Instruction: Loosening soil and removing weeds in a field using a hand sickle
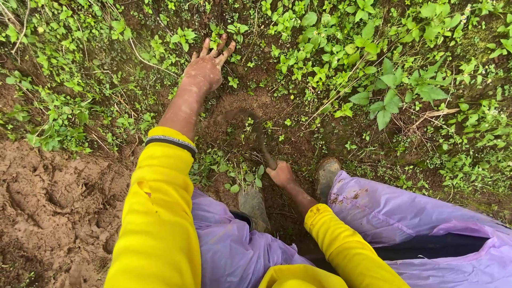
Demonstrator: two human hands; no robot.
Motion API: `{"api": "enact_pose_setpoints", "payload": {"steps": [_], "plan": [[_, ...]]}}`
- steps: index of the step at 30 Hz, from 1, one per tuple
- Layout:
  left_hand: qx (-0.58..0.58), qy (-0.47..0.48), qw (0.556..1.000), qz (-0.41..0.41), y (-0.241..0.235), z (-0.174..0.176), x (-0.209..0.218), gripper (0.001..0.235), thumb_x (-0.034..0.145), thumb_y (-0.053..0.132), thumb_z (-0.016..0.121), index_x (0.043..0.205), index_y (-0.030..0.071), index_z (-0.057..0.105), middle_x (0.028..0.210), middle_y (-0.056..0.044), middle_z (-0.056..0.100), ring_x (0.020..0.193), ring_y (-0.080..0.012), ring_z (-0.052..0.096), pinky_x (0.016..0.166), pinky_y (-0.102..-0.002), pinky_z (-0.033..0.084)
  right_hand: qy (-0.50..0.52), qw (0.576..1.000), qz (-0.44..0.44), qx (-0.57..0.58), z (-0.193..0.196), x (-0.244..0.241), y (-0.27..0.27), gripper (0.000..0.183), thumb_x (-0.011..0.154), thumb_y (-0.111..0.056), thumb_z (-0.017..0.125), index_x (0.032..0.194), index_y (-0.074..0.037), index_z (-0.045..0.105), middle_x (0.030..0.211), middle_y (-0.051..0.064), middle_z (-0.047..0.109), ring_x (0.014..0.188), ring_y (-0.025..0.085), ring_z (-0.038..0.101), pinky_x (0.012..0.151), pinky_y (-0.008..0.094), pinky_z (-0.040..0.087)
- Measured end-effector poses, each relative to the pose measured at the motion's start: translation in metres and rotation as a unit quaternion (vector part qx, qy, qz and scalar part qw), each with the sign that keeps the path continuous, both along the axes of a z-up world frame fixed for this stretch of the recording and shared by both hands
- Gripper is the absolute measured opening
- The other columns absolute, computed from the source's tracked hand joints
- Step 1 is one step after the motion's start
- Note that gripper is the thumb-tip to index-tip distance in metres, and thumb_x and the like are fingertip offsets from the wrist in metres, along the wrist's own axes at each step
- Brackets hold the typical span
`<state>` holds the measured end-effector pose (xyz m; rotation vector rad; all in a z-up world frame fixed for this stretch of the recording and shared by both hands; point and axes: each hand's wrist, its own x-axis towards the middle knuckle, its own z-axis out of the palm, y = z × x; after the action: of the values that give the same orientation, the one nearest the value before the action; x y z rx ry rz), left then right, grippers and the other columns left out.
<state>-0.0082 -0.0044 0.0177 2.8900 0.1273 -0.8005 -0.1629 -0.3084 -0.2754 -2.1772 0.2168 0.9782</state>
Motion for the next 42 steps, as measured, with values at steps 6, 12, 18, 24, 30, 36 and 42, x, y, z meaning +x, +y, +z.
{"api": "enact_pose_setpoints", "payload": {"steps": [6, 12, 18, 24, 30, 36, 42], "plan": [[0.003, -0.004, 1.0, -0.006, 0.002, -0.003, 0.0, 0.115, 0.083, -0.025, 0.035, 0.162, 0.042, -0.016, 0.164, 0.014, -0.029, 0.157, -0.0261, -0.018, 0.128, -0.056, 0.004, -0.062, 0.992, 0.114, 0.0, -0.046, -0.044, -0.04, 0.032, 0.081, -0.036, 0.071, 0.096, -0.008, 0.073, 0.081, 0.009, 0.073, 0.069, 0.023, 0.065, 0.06, 0.042, 0.055], [0.011, 0.004, 1.0, -0.009, 0.001, -0.004, 0.002, 0.111, 0.086, -0.022, 0.035, 0.162, 0.041, -0.017, 0.165, 0.013, -0.029, 0.157, -0.0266, -0.018, 0.129, -0.056, 0.003, -0.073, 0.923, -0.301, 0.227, -0.048, 0.003, -0.017, 0.023, 0.094, -0.014, 0.074, 0.098, -0.009, 0.051, 0.063, 0.005, 0.06, 0.048, 0.017, 0.055, 0.048, 0.033, 0.048], [0.009, 0.002, 1.0, -0.004, 0.0, -0.003, 0.003, 0.113, 0.085, -0.024, 0.034, 0.162, 0.041, -0.018, 0.164, 0.013, -0.031, 0.157, -0.0269, -0.018, 0.129, -0.055, 0.004, 0.033, 0.998, 0.044, 0.031, -0.027, -0.036, -0.018, 0.012, 0.091, -0.024, 0.07, 0.088, -0.014, 0.064, 0.076, 0.002, 0.063, 0.059, 0.014, 0.054, 0.051, 0.033, 0.05], [0.014, 0.019, 1.0, 0.003, 0.0, -0.002, 0.006, 0.113, 0.086, -0.023, 0.035, 0.162, 0.042, -0.017, 0.163, 0.015, -0.032, 0.157, -0.0262, -0.019, 0.129, -0.056, 0.004, -0.007, 0.997, -0.046, 0.055, -0.035, -0.054, -0.006, 0.031, 0.08, -0.039, 0.084, 0.092, -0.013, 0.072, 0.08, 0.003, 0.07, 0.067, 0.016, 0.06, 0.056, 0.033, 0.048], [0.029, 0.015, 0.999, -0.012, 0.002, -0.007, 0.006, 0.115, 0.086, -0.024, 0.037, 0.162, 0.041, -0.02, 0.163, 0.013, -0.034, 0.157, -0.0277, -0.018, 0.129, -0.055, 0.005, -0.109, 0.846, -0.401, 0.334, -0.049, -0.003, 0.004, 0.015, 0.094, -0.006, 0.069, 0.083, -0.006, 0.06, 0.056, 0.006, 0.056, 0.042, 0.017, 0.053, 0.042, 0.033, 0.045], [0.021, 0.01, 1.0, -0.004, -0.002, -0.001, 0.003, 0.114, 0.084, -0.025, 0.034, 0.162, 0.041, -0.018, 0.165, 0.012, -0.031, 0.157, -0.0274, -0.018, 0.129, -0.055, 0.004, -0.021, 0.998, -0.051, 0.01, -0.06, -0.04, 0.004, 0.03, 0.081, -0.041, 0.074, 0.084, -0.012, 0.066, 0.072, 0.004, 0.065, 0.062, 0.019, 0.06, 0.058, 0.039, 0.048], [0.151, -0.032, 0.987, -0.051, -0.013, -0.013, -0.003, 0.082, 0.103, 0.008, 0.032, 0.161, 0.032, -0.021, 0.169, 0.001, -0.021, 0.157, -0.0356, -0.008, 0.126, -0.06, 0.002, -0.06, 0.956, -0.203, 0.205, -0.061, -0.029, 0.0, 0.021, 0.09, -0.015, 0.075, 0.079, -0.011, 0.058, 0.056, 0.003, 0.059, 0.042, 0.016, 0.053, 0.042, 0.033, 0.046]]}}
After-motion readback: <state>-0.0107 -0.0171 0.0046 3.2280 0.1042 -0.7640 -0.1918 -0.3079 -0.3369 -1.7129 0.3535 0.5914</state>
